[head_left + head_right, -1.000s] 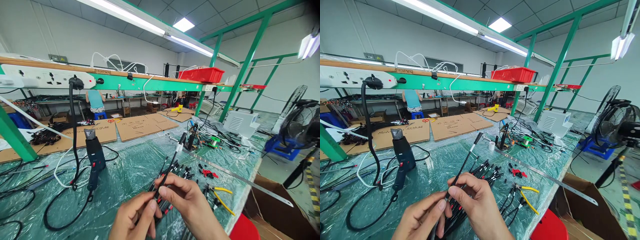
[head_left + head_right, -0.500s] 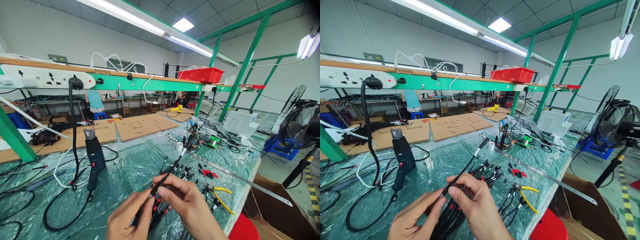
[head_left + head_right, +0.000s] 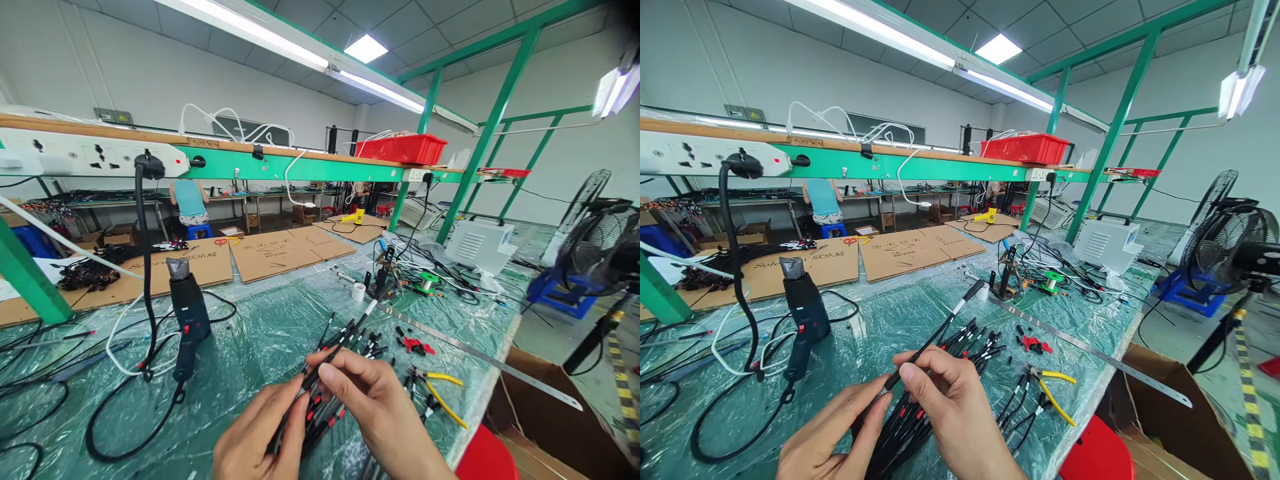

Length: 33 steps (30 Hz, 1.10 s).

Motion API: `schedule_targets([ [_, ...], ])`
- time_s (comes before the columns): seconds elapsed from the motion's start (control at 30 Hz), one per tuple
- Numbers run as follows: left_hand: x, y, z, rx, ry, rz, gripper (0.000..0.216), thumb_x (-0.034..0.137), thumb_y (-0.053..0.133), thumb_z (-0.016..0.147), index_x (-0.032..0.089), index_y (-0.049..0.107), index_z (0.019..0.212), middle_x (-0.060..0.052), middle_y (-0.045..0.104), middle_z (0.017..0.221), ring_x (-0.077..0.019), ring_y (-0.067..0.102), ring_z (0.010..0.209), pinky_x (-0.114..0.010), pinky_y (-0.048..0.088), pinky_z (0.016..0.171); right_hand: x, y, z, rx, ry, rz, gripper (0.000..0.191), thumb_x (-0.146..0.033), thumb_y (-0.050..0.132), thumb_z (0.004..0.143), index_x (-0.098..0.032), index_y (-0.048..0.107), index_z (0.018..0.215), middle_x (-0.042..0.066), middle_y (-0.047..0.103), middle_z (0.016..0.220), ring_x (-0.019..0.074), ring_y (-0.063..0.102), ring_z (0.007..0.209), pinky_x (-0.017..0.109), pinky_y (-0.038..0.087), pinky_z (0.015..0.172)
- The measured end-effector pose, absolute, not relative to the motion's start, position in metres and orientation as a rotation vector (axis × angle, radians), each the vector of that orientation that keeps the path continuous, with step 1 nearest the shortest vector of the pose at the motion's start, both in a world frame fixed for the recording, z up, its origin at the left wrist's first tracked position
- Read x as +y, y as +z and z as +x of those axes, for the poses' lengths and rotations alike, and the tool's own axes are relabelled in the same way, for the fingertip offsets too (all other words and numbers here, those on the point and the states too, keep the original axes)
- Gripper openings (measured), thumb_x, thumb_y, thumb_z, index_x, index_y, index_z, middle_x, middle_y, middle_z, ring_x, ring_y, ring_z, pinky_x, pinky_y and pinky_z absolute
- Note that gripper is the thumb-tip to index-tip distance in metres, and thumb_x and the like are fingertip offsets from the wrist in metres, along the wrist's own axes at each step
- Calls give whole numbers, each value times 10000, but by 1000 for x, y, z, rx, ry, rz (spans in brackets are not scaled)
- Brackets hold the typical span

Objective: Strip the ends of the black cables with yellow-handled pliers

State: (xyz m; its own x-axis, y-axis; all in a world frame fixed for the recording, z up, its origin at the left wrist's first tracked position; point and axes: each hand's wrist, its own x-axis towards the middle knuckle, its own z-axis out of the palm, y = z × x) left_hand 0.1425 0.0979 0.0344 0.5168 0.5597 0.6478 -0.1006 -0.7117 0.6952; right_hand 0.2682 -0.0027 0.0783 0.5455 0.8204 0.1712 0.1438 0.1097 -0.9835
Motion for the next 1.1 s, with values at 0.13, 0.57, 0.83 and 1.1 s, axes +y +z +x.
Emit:
schedule_targets([
  [0.13,99,40,143,390,1145,2034,181,195,665,853,235,786,981,-28,799,899,-166,749,748,-174,590,717,-2,80,268,-922,637,-1380,252,-461,640,881,-228,735,883,27,700,1001,154,557,825,261,441,741],
  [0.57,101,42,142,440,956,2007,166,281,653,863,226,794,932,-33,775,824,-190,730,768,-210,596,694,-9,76,289,-703,637,-1322,317,-490,662,865,-183,731,829,9,635,728,122,546,660,265,434,682],
  [0.83,108,39,140,499,926,2000,202,317,678,845,261,793,1002,-33,792,919,-205,725,917,-212,589,774,-19,71,294,-573,688,-1216,299,-464,698,843,-169,739,858,34,669,776,121,558,670,259,450,676],
  [1.1,110,38,144,538,891,1971,234,341,642,877,260,776,1051,-45,782,1032,-215,715,982,-220,590,786,-31,65,295,-687,629,-1291,235,-425,657,891,-207,724,951,16,656,779,146,572,739,286,425,734],
])
